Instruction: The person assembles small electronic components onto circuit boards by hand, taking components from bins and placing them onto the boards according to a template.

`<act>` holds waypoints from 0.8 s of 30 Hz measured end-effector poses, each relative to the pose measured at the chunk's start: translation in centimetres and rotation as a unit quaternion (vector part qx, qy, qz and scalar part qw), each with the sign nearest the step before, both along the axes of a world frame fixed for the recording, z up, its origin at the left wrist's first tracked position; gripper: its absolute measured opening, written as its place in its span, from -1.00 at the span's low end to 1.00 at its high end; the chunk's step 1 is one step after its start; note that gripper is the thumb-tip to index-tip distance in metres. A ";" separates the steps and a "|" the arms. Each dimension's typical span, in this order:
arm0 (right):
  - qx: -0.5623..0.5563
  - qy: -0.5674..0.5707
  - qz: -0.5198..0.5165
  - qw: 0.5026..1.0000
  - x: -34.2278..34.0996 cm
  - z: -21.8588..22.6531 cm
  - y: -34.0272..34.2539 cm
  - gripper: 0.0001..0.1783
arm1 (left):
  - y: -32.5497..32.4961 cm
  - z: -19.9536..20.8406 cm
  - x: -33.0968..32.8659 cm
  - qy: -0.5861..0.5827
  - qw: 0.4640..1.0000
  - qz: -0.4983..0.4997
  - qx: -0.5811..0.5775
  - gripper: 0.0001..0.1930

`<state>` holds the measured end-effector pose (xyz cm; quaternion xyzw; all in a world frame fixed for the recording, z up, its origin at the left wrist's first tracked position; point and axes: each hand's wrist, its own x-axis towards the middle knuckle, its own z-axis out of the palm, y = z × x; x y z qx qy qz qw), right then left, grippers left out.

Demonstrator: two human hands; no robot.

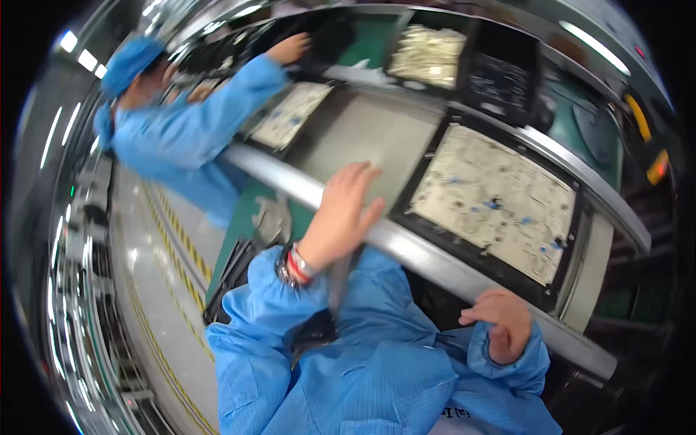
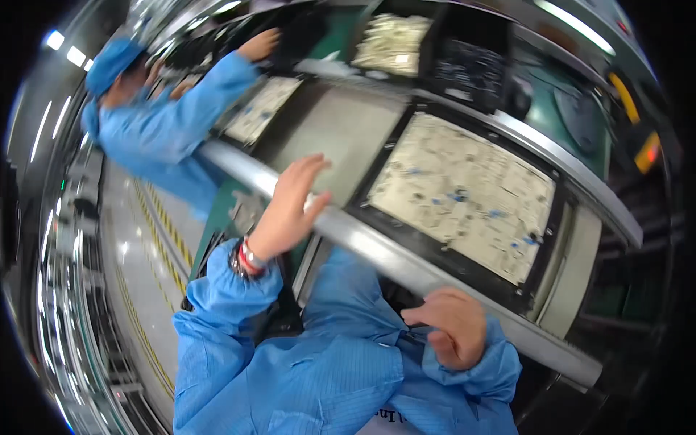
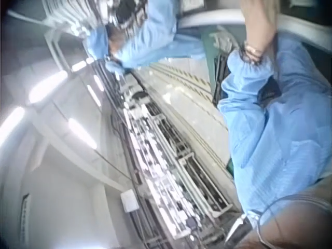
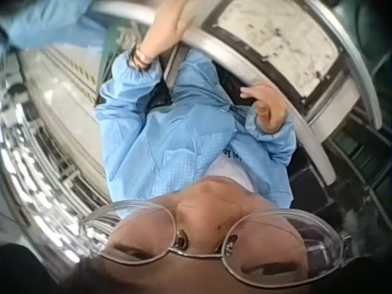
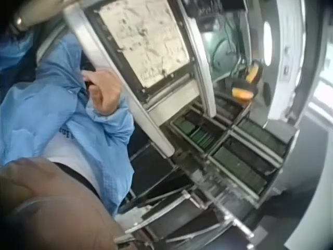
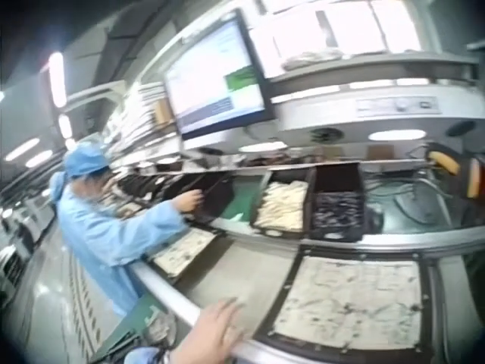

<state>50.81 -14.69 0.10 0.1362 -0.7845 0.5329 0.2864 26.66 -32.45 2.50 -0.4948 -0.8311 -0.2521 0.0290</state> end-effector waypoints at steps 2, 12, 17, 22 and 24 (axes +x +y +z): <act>0.001 0.003 -0.073 0.997 2.8 0.4 3.0 -0.68 | 5.1 -3.1 -3.3 -0.131 0.991 0.003 0.040 -0.46; 0.119 -0.152 -0.294 0.936 6.7 6.5 13.8 -0.81 | 16.4 -6.0 -3.1 -0.253 0.959 -0.124 -0.042 -0.21; 0.092 -0.194 -0.181 0.960 -2.5 8.6 16.5 -0.73 | 18.7 -4.6 -2.2 -0.160 0.965 -0.209 -0.002 -0.25; 0.062 -0.162 -0.138 0.975 -15.3 6.4 18.7 -0.69 | 25.6 -2.8 -11.5 0.024 0.958 -0.021 0.285 -0.46; 0.106 -0.170 -0.160 0.967 -21.0 4.8 20.0 -0.67 | 26.3 -1.3 -17.5 0.117 0.966 -0.013 0.230 -0.61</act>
